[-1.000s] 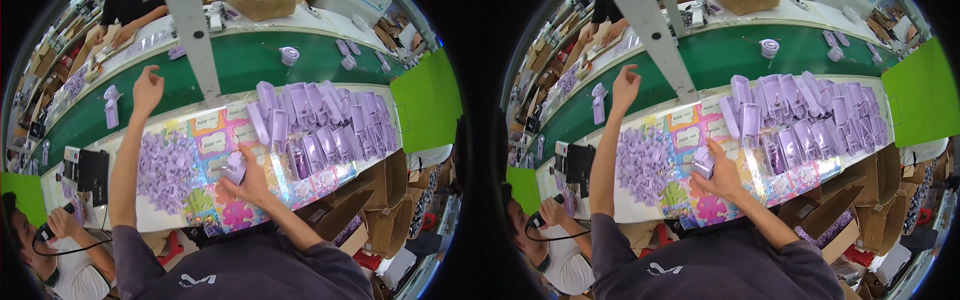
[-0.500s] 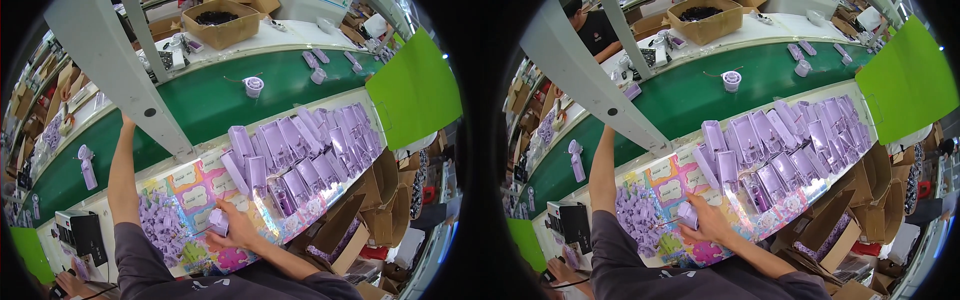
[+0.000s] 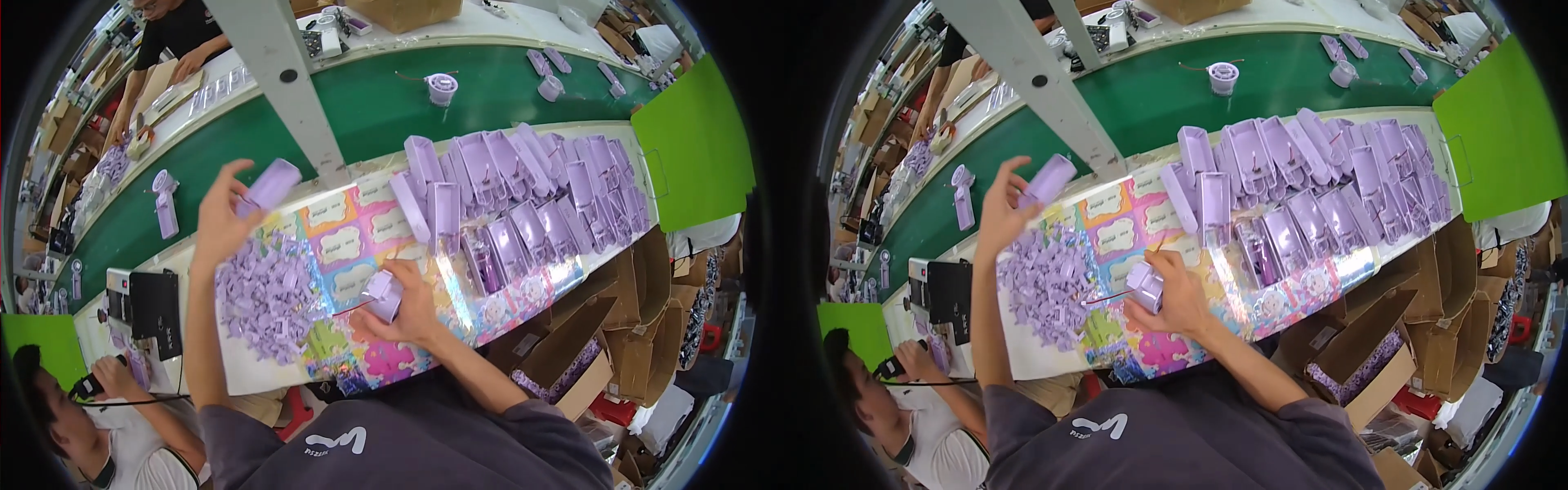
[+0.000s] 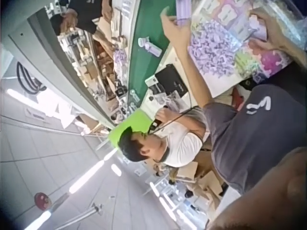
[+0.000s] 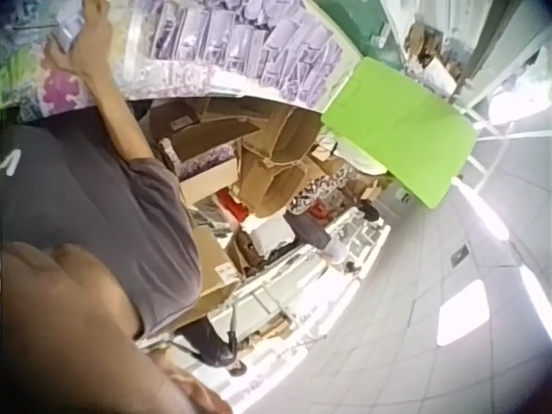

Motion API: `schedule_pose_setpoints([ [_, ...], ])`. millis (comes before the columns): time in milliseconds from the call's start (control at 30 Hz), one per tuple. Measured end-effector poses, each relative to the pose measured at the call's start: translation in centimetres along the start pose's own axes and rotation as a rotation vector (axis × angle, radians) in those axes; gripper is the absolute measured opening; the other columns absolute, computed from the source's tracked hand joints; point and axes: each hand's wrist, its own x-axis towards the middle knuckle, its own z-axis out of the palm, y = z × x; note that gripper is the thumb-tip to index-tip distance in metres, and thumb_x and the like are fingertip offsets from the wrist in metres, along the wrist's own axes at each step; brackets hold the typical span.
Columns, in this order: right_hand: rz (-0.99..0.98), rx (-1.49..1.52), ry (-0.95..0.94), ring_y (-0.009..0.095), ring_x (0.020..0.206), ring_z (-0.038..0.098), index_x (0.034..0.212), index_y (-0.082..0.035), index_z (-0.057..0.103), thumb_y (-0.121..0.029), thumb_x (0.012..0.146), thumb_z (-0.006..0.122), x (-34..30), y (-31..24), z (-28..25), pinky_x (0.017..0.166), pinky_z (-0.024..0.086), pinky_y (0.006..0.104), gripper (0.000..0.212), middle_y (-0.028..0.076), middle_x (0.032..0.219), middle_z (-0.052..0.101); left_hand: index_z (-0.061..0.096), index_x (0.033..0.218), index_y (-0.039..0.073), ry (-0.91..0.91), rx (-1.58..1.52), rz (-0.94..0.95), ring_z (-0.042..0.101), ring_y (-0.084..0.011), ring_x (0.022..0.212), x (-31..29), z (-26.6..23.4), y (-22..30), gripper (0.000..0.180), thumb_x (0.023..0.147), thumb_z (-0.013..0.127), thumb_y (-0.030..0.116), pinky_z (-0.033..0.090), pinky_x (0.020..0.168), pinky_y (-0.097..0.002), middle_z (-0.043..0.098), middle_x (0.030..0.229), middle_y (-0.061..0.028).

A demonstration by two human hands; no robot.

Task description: The person assembles small handheld portable fans by snapping together plastic fan housings, fan blades, circuit boards, and wiring by hand.

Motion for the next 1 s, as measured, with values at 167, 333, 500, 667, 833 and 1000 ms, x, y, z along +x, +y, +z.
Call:
schedule_pose_setpoints([
  [167,-0.206,-0.026,0.162,0.036,0.083,0.067,0.135,-0.002,0.049,-0.031,0.068,0.090,-1.4,-0.3,-0.2,0.067,0.057,0.0422,0.084,0.023,0.110,0.057,0.057,0.134,0.013,-0.087,-0.028,0.085,0.060,-0.0201,0.084,-9.0,4.7,6.7,0.070,0.068,0.079,0.006,0.050,0.074,-0.0326,0.059,0.093,-0.0065],
  [333,-0.025,0.092,0.023,0.038,0.084,0.069,0.137,0.001,0.046,-0.030,0.068,0.090,-3.2,-2.2,-2.8,0.068,0.056,0.0414,0.088,0.021,0.110,0.061,0.054,0.136,0.012,-0.065,0.018,0.004,0.063,-0.0358,0.096,-14.5,10.3,9.5,0.068,0.074,0.080,0.015,0.053,0.081,-0.0480,0.057,0.113,-0.0167],
  [500,0.393,-0.058,-0.347,0.029,0.096,0.067,0.131,0.000,0.050,-0.026,0.065,0.093,-4.8,-4.6,-10.2,0.084,0.053,0.0364,0.083,0.016,0.110,0.065,0.052,0.141,0.015,-0.265,-0.118,0.051,0.064,-0.0316,0.092,-15.9,8.7,11.8,0.075,0.071,0.077,0.006,0.055,0.077,-0.0420,0.048,0.124,-0.0186],
  [667,0.026,-0.089,-0.213,0.029,0.086,0.070,0.119,-0.008,0.059,-0.021,0.067,0.086,-4.3,-4.5,-13.1,0.070,0.055,0.0360,0.060,0.011,0.109,0.066,0.064,0.132,0.018,-0.271,0.103,0.494,0.043,-0.0405,0.136,-13.1,10.5,11.4,0.070,0.065,0.072,-0.005,0.037,0.113,-0.0500,0.042,0.148,-0.0203],
  [833,0.075,-0.285,-0.377,0.031,0.095,0.069,0.123,-0.015,0.062,-0.017,0.065,0.082,-4.0,-5.6,-14.8,0.074,0.057,0.0393,0.062,0.008,0.116,0.063,0.064,0.122,0.014,-0.489,0.239,0.753,0.046,-0.0363,0.136,-10.6,11.9,11.0,0.055,0.069,0.073,0.003,0.036,0.115,-0.0486,0.055,0.137,-0.0142],
  [1000,0.068,-0.373,-0.409,0.034,0.104,0.066,0.127,-0.011,0.062,-0.015,0.069,0.082,-3.9,-5.6,-14.7,0.082,0.055,0.0413,0.062,0.012,0.121,0.063,0.062,0.111,0.008,-0.811,0.103,0.389,0.062,-0.0366,0.110,-9.7,10.7,13.5,0.047,0.068,0.080,0.015,0.049,0.097,-0.0447,0.062,0.116,-0.0152],
])
